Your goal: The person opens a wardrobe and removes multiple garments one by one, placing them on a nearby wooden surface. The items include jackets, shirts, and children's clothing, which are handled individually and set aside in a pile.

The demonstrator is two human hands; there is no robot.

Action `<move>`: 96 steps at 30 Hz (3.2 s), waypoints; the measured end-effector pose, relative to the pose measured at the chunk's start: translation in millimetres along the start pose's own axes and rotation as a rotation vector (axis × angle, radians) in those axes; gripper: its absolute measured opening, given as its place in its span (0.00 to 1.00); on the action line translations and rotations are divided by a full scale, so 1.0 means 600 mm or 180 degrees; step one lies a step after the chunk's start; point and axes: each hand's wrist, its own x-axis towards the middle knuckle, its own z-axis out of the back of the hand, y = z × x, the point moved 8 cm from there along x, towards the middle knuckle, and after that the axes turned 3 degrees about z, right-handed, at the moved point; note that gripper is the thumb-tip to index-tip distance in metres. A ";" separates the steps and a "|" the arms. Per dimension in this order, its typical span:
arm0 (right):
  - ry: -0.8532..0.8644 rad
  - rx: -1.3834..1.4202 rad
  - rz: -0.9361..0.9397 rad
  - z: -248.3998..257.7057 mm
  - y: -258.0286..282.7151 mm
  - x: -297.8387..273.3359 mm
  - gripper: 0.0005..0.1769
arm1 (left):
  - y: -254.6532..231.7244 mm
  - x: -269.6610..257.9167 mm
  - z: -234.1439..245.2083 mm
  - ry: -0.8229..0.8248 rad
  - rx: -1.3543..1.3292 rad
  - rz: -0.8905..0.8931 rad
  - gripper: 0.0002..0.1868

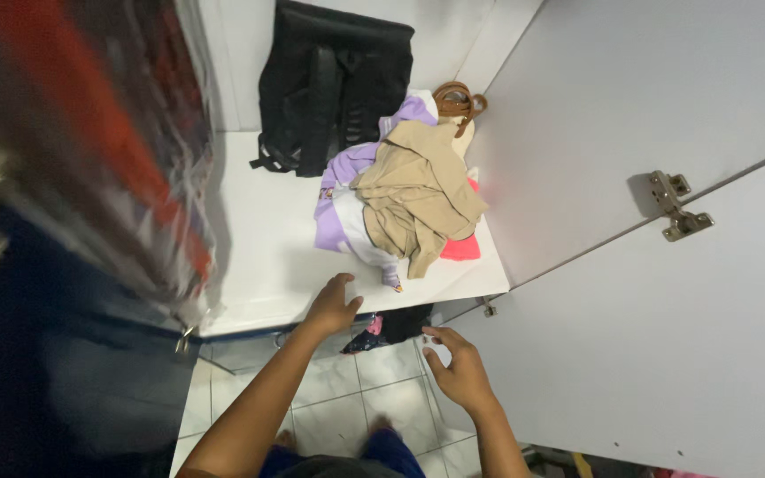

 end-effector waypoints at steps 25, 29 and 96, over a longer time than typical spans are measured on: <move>0.0076 0.0920 0.0532 0.064 -0.259 0.667 0.51 | -0.119 0.326 0.046 -0.0566 0.0064 0.1135 0.68; 0.0147 0.1404 0.0826 0.031 -0.189 0.618 0.41 | -0.095 0.337 0.039 -0.0608 -0.0023 0.0574 0.65; 0.1061 -0.0445 0.1462 -0.088 -0.004 0.417 0.76 | 0.041 0.121 0.114 -0.1606 -0.4265 0.0572 0.24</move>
